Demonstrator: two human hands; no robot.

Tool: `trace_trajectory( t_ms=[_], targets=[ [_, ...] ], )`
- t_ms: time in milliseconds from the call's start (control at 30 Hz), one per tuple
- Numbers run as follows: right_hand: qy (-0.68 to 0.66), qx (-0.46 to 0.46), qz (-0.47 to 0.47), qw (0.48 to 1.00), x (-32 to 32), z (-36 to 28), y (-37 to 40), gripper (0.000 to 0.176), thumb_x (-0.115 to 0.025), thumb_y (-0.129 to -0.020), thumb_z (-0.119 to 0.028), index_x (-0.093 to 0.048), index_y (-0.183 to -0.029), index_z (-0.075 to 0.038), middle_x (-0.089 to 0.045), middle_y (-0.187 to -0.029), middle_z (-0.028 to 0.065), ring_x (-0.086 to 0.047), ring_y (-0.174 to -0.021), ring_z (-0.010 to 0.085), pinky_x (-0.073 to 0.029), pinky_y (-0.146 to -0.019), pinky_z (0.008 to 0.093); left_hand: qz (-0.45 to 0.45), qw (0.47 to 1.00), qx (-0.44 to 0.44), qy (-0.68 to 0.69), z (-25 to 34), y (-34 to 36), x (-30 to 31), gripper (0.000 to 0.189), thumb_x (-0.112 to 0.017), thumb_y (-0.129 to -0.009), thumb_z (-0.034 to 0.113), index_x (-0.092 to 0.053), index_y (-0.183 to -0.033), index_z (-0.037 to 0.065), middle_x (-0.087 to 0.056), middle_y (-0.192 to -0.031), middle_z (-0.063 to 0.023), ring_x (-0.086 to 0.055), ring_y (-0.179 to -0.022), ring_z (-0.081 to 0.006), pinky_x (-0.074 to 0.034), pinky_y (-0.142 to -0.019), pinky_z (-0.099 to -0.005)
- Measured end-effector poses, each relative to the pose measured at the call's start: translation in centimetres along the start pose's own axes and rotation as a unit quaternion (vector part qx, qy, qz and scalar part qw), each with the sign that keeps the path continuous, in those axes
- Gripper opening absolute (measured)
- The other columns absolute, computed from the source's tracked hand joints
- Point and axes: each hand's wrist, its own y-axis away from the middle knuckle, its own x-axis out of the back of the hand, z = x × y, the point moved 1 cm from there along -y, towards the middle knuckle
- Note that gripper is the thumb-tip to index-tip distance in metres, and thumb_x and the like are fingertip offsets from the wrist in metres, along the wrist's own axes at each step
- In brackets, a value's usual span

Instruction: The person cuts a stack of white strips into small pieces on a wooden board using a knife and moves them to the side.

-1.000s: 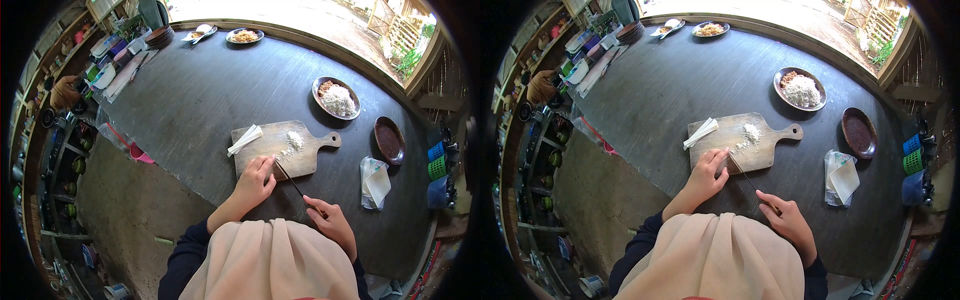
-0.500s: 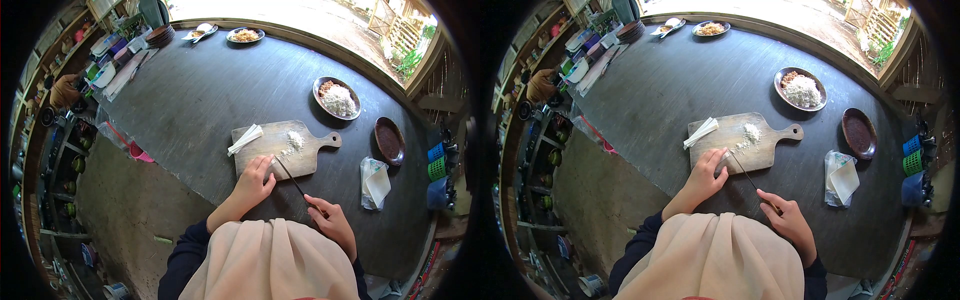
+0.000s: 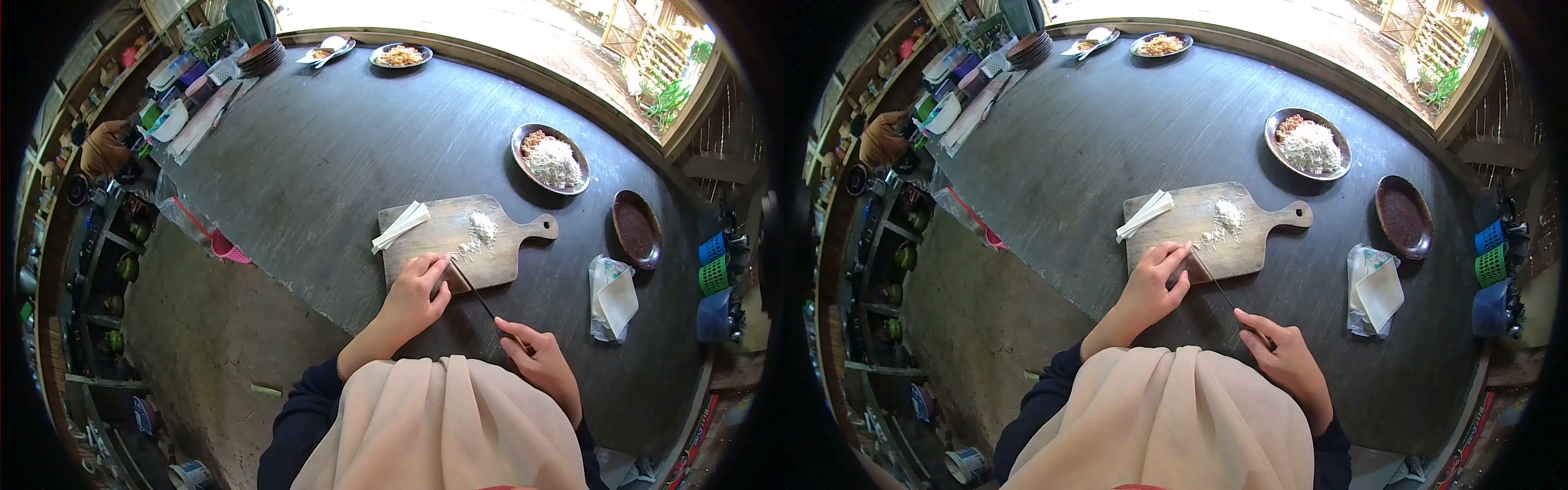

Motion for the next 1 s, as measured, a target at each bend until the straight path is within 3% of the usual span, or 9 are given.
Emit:
trace_trajectory(
  t_ms=[767, 1000],
  targets=[
    [-0.014, -0.02, -0.007, 1.0, 0.24, 0.18, 0.01, 0.034, -0.064, -0.094, -0.009, -0.065, -0.127, -0.009, -0.048, -0.062, 0.0037, -0.041, -0.059, 0.0068, -0.041, -0.057, 0.0242, -0.004, 1.0, -0.004, -0.01, 0.05, 0.0, -0.08, 0.041, -0.062, -0.083, 0.009, -0.062, -0.122, -0.003, -0.057, -0.116, -0.0158, -0.055, -0.108, -0.0332, -0.047, -0.095, -0.0414],
    [-0.013, 0.002, -0.029, 0.999, 0.58, 0.97, -0.2, 0.036, -0.057, -0.097, -0.006, -0.061, -0.134, -0.008, -0.055, -0.065, -0.0012, -0.047, -0.056, 0.0042, -0.04, -0.052, 0.0227, -0.007, 1.0, 0.0, -0.007, 0.12, -0.04, -0.1, 0.041, -0.062, -0.083, 0.009, -0.062, -0.122, -0.003, -0.057, -0.117, -0.016, -0.055, -0.107, -0.0336, -0.046, -0.094, -0.0419]
  ],
)
